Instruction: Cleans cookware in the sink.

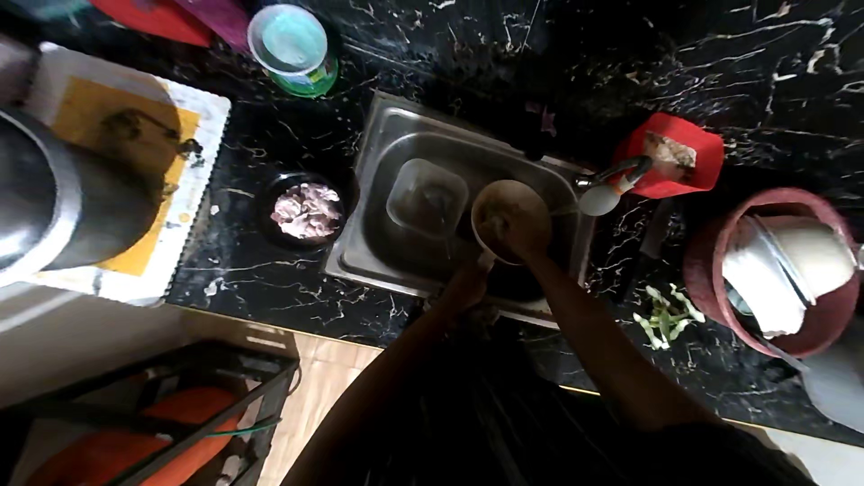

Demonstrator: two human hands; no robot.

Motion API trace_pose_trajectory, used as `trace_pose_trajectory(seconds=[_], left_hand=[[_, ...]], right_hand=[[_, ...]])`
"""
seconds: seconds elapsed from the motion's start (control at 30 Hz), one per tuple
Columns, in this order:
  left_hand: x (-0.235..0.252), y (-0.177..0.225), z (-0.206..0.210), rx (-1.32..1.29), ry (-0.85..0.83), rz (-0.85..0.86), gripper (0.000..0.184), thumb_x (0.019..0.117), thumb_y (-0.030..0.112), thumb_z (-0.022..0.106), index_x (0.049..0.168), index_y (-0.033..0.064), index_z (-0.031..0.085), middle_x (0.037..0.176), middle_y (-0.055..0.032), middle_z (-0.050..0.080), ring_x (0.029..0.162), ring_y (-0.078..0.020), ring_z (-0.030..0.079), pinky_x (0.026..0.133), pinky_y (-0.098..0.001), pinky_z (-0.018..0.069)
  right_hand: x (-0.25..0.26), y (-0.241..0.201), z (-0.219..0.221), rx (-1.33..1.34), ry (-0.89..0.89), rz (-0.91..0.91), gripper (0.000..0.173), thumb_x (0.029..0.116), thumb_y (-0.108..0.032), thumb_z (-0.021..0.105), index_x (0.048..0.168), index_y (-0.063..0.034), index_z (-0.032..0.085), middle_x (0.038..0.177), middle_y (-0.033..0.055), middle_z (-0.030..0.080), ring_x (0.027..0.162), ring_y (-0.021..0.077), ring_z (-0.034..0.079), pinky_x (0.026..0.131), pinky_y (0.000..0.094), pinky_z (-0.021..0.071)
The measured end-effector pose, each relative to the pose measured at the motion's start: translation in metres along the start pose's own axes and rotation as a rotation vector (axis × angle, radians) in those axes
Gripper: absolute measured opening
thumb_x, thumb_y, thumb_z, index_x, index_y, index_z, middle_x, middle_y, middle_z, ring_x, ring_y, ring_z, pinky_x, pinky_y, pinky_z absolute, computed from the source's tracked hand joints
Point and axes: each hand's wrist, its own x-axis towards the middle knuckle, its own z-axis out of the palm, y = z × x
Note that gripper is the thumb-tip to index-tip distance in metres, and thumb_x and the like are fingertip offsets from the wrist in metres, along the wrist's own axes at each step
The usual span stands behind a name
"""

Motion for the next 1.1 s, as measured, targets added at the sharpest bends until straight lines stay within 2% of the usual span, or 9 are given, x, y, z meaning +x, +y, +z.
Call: trace_pose_trajectory(seconds=[0.13, 0.27, 0.43, 0.6, 0.77, 0.83, 0.9, 1.03, 1.1], left_hand=[[0.0, 0.0, 0.0, 0.042, -0.016, 0.009, 0.048, 0.1141, 0.036, 0.028, 0.144, 0.0036, 0.048, 0.115, -0.0248, 0.062, 0.093, -0.0336, 0.065, 0.085, -0.0511, 0.0531], [-0.001, 0.002, 0.001, 0.077, -0.02, -0.01, 0.051, 0.114, 0.038, 0.025, 0.142, 0.0031, 0.05, 0.114, -0.0239, 0.063, 0.093, -0.0331, 0.064, 0.085, -0.0508, 0.0528], [-0.001, 0.001, 0.002, 0.026, 0.014, 0.001, 0.051, 0.1138, 0.037, 0.029, 0.137, 0.0006, 0.055, 0.118, -0.0249, 0.063, 0.102, -0.0348, 0.065, 0.09, -0.0529, 0.0523], [0.001, 0.0, 0.003, 0.036, 0.009, 0.028, 0.052, 0.1138, 0.038, 0.027, 0.142, 0.0007, 0.051, 0.126, -0.0271, 0.061, 0.112, -0.0388, 0.063, 0.097, -0.0567, 0.0494], [-0.004, 0.003, 0.002, 0.078, -0.015, 0.012, 0.054, 0.114, 0.039, 0.024, 0.136, -0.0004, 0.053, 0.111, -0.0243, 0.062, 0.092, -0.0328, 0.063, 0.085, -0.0508, 0.0517], [-0.003, 0.001, 0.002, 0.06, 0.0, 0.008, 0.052, 0.1138, 0.039, 0.027, 0.137, 0.0012, 0.054, 0.111, -0.0233, 0.063, 0.092, -0.0317, 0.063, 0.085, -0.0501, 0.0523], [-0.002, -0.002, 0.004, 0.029, 0.023, -0.021, 0.054, 0.113, 0.044, 0.026, 0.132, 0.003, 0.056, 0.096, -0.0174, 0.06, 0.076, -0.0263, 0.059, 0.073, -0.0444, 0.0519], [-0.003, -0.003, 0.005, -0.044, 0.017, -0.041, 0.058, 0.112, 0.048, 0.027, 0.131, 0.0018, 0.056, 0.092, -0.0161, 0.057, 0.07, -0.0246, 0.054, 0.069, -0.043, 0.0496], [-0.003, -0.003, 0.004, -0.048, 0.022, -0.036, 0.059, 0.1121, 0.048, 0.027, 0.129, 0.0, 0.057, 0.094, -0.0177, 0.058, 0.072, -0.0261, 0.055, 0.071, -0.0447, 0.0498]], right_hand=[[0.003, 0.02, 0.007, 0.137, -0.011, 0.074, 0.038, 0.0983, -0.025, 0.069, 0.134, -0.0115, 0.068, 0.152, 0.0173, 0.051, 0.137, 0.0389, 0.052, 0.112, 0.0586, 0.0437], [0.015, 0.012, -0.003, 0.008, 0.034, 0.214, 0.045, 0.1022, -0.043, 0.06, 0.141, -0.0214, 0.064, 0.153, 0.0109, 0.053, 0.14, 0.0345, 0.05, 0.115, 0.0584, 0.0397], [0.024, -0.009, 0.022, 0.199, -0.037, -0.052, 0.04, 0.101, -0.012, 0.06, 0.141, -0.0131, 0.063, 0.164, 0.0135, 0.036, 0.151, 0.0362, 0.034, 0.12, 0.0531, 0.0358], [-0.018, 0.01, 0.004, 0.199, -0.188, -0.325, 0.029, 0.0921, 0.0, 0.069, 0.12, -0.0085, 0.073, 0.144, 0.0152, 0.057, 0.127, 0.0333, 0.06, 0.108, 0.0524, 0.0495], [0.002, 0.041, -0.001, 0.091, -0.021, 0.071, 0.042, 0.0969, -0.019, 0.07, 0.137, -0.0096, 0.065, 0.149, 0.0214, 0.054, 0.136, 0.0428, 0.052, 0.112, 0.0605, 0.0421], [0.011, 0.028, -0.002, 0.11, 0.074, 0.224, 0.041, 0.0994, -0.032, 0.067, 0.136, -0.0127, 0.066, 0.145, 0.0189, 0.057, 0.133, 0.0402, 0.055, 0.11, 0.0606, 0.0445], [0.008, 0.012, 0.0, 0.178, 0.143, 0.259, 0.036, 0.0992, -0.039, 0.064, 0.129, -0.0189, 0.071, 0.131, 0.0126, 0.069, 0.122, 0.0334, 0.064, 0.104, 0.059, 0.0501], [-0.005, 0.001, 0.0, 0.897, 0.058, 0.411, 0.036, 0.1046, -0.027, 0.058, 0.132, -0.0036, 0.065, 0.12, 0.0184, 0.068, 0.102, 0.0281, 0.066, 0.089, 0.047, 0.0555], [-0.018, 0.002, -0.01, 1.283, 0.119, 0.6, 0.045, 0.1099, -0.031, 0.047, 0.143, -0.0011, 0.05, 0.133, 0.0212, 0.058, 0.112, 0.0303, 0.061, 0.093, 0.0464, 0.0544]])
